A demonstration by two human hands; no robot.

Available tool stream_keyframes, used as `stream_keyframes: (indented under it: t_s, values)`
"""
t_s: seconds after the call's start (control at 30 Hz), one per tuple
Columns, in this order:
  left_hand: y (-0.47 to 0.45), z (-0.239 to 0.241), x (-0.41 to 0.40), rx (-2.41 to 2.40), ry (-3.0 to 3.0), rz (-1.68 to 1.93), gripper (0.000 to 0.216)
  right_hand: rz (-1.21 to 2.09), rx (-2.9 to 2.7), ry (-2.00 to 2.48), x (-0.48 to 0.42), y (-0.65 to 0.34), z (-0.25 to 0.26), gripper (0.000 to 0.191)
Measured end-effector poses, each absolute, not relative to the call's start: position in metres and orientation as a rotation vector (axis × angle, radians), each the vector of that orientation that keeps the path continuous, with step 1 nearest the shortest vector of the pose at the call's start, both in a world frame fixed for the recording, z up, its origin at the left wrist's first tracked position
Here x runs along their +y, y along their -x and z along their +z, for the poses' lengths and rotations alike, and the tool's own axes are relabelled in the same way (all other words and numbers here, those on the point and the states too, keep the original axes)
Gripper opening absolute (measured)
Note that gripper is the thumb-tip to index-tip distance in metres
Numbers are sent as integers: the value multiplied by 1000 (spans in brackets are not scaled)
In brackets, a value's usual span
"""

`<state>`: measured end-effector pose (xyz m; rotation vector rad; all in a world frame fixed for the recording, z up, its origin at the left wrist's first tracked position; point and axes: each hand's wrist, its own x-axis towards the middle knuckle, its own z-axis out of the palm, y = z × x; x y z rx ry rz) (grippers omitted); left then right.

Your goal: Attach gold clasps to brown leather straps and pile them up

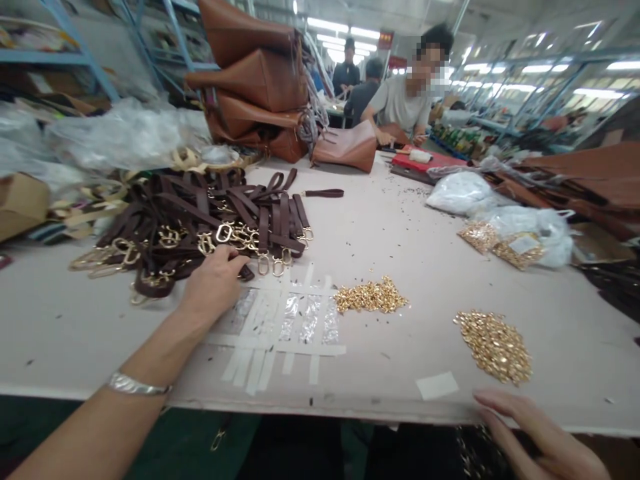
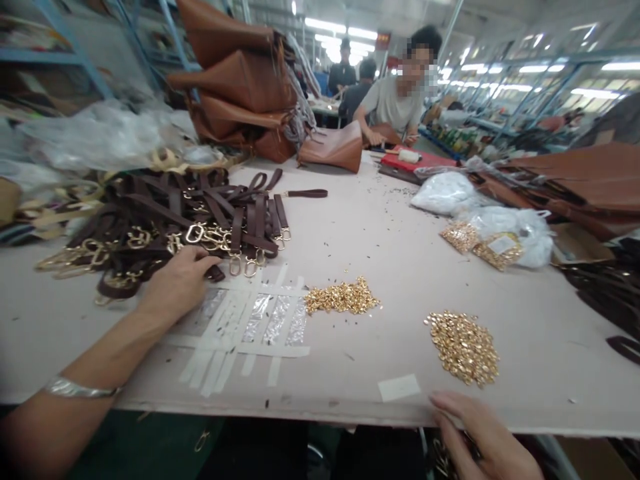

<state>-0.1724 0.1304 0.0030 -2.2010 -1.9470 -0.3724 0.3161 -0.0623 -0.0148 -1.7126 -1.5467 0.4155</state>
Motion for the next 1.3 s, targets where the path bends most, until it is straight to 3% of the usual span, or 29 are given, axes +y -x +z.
stream_keyframes:
  t_s: [0.17, 0.43, 0.7, 0.83, 0.97, 1.1, 1.3]
  values:
    - [182, 3, 126, -1815, 2229, -278, 37, 363, -2154, 1321, 2, -210, -10, 27]
    - [182, 17, 114, -1677, 2311, -386, 31, 163, -2312, 1408, 49, -135, -26, 31]
    - [143, 44, 97, -1516, 2580, -472, 30, 66, -2252, 1217, 59, -141, -41, 29]
    - [120, 57, 78, -1849, 2707, -575, 34, 95, -2241, 1211, 58, -158, -38, 25]
    - [101, 59, 59, -2142, 2705, -408, 44, 96, -2249, 1243, 54, -172, -31, 16]
    - [91, 52, 43, -2242, 2772, -199, 52, 144, -2253, 1303, 49, -188, -27, 13]
    - [95, 39, 22, -2280, 2940, -233, 57, 152, -2232, 1442, 37, -212, -22, 12]
